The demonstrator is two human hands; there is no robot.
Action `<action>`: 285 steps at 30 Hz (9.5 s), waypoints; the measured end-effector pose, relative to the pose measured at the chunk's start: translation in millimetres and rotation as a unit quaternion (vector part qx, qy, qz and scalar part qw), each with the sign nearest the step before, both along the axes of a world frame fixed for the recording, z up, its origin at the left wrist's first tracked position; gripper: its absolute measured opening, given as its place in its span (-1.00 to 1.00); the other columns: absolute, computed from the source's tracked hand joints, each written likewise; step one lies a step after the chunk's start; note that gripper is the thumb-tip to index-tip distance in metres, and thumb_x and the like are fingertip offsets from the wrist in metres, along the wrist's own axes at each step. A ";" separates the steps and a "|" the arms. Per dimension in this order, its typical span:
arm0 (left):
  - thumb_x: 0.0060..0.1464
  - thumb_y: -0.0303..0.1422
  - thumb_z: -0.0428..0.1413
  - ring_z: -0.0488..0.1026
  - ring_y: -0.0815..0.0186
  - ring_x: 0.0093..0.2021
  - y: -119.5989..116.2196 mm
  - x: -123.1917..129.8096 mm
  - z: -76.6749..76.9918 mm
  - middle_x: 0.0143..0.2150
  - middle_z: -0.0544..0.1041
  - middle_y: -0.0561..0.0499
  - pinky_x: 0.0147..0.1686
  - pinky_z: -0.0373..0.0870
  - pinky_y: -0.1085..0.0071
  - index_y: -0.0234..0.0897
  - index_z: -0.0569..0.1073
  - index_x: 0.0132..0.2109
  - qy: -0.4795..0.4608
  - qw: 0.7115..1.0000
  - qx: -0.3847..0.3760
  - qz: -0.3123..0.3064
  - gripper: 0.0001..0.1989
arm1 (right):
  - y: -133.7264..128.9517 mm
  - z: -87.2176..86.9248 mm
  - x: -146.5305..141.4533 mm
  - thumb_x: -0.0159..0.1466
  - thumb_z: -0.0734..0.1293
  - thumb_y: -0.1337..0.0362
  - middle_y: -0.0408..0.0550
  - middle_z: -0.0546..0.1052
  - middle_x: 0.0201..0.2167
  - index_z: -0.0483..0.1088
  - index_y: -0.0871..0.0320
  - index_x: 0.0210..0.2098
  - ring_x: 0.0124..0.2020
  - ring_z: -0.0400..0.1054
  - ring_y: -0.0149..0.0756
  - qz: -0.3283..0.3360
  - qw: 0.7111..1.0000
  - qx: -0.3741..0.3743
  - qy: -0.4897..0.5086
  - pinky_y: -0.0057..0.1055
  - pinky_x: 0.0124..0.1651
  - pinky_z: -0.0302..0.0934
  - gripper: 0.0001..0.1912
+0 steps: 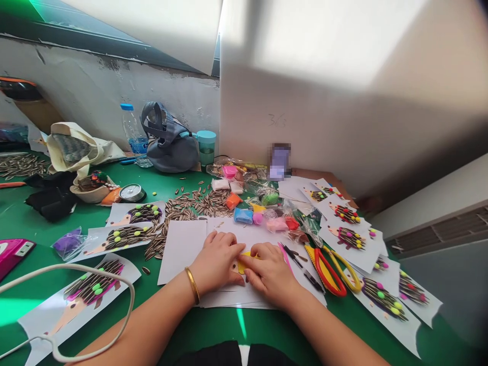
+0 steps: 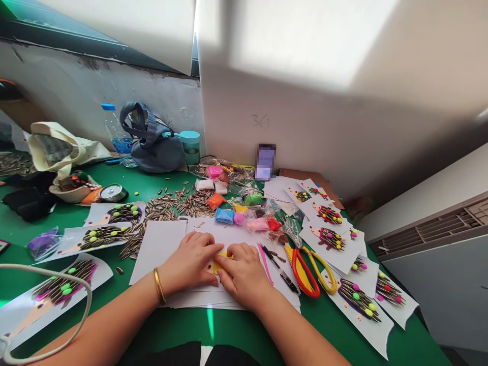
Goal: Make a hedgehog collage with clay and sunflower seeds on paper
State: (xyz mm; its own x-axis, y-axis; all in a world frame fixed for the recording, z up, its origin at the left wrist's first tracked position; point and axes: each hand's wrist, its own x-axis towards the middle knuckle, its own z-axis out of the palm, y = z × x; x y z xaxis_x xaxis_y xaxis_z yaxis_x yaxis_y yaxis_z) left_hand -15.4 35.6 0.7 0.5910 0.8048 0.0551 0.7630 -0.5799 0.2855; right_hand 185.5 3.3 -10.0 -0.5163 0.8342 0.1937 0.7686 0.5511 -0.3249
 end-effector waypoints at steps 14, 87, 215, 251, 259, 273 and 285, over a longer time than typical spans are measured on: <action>-0.34 0.06 0.38 0.34 0.06 -0.03 -0.4 0.5 -1.3 -0.08 0.43 -0.03 0.15 0.10 -0.01 -0.05 0.43 0.10 0.000 1.000 -0.003 0.007 -0.20 | 1.5 -4.5 8.2 0.31 0.26 0.25 -0.01 0.40 -0.15 0.44 -0.01 0.06 -0.13 0.22 -0.16 -0.037 0.999 0.027 0.023 -0.17 -0.01 0.03 -0.66; -0.36 0.07 0.38 0.35 0.03 0.00 1.0 -0.7 -4.0 -0.05 0.43 -0.03 0.22 0.01 -0.10 -0.04 0.42 0.10 0.003 1.000 -0.015 0.010 -0.18 | 0.0 -6.8 25.3 0.32 0.26 0.27 -0.02 0.45 -0.18 0.51 0.02 -0.08 -0.12 0.27 -0.15 -0.070 0.995 0.035 0.063 -0.17 -0.05 0.01 -0.76; -0.38 0.17 0.32 0.33 0.00 0.02 -0.1 -0.8 -0.1 -0.03 0.43 -0.08 0.23 -0.01 -0.13 -0.07 0.41 0.14 0.016 0.999 -0.028 -0.001 -0.10 | -3.2 0.3 46.9 0.32 0.26 0.21 -0.06 0.41 0.10 0.48 -0.21 0.04 0.11 0.21 -0.02 -0.051 0.995 0.069 -0.047 -0.04 0.13 0.09 -0.67; -0.41 0.11 0.37 0.33 0.00 0.04 0.1 -0.7 0.3 -0.02 0.42 -0.06 0.25 -0.06 -0.12 -0.05 0.38 0.15 0.018 0.999 -0.037 0.001 -0.09 | -2.3 0.3 62.7 0.36 0.24 0.23 -0.13 0.33 0.26 0.50 -0.20 0.01 0.27 0.13 0.03 -0.030 0.996 0.056 -0.061 0.09 0.17 0.10 -0.69; -0.41 0.11 0.37 0.33 0.00 0.04 -0.4 -0.5 -0.5 -0.02 0.41 -0.06 0.25 -0.05 -0.13 -0.06 0.39 0.15 0.016 0.999 -0.033 -0.001 -0.09 | -3.2 -3.6 51.6 0.36 0.23 0.21 -0.07 0.30 0.28 0.47 -0.17 0.05 0.26 0.13 0.06 -0.052 0.994 0.055 -0.081 0.10 0.13 0.10 -0.68; -0.40 0.11 0.37 0.32 -0.01 0.04 -0.5 -1.4 -1.4 -0.02 0.42 -0.06 0.25 -0.05 -0.12 -0.04 0.38 0.16 0.013 0.999 -0.029 -0.003 -0.08 | -6.4 -1.7 45.8 0.36 0.23 0.17 -0.13 0.23 0.33 0.42 -0.20 0.09 0.30 0.05 0.04 -0.024 0.995 0.076 -0.061 0.07 0.17 0.06 -0.67; -0.39 0.12 0.36 0.33 0.00 0.03 -1.4 -0.6 -1.7 -0.03 0.41 -0.06 0.24 -0.05 -0.14 -0.05 0.37 0.16 0.014 1.000 -0.022 -0.003 -0.09 | -11.5 1.4 34.7 0.33 0.27 0.12 -0.13 0.15 0.36 0.41 -0.19 0.11 0.31 0.03 0.05 0.038 0.994 0.080 -0.060 0.02 0.21 -0.01 -0.64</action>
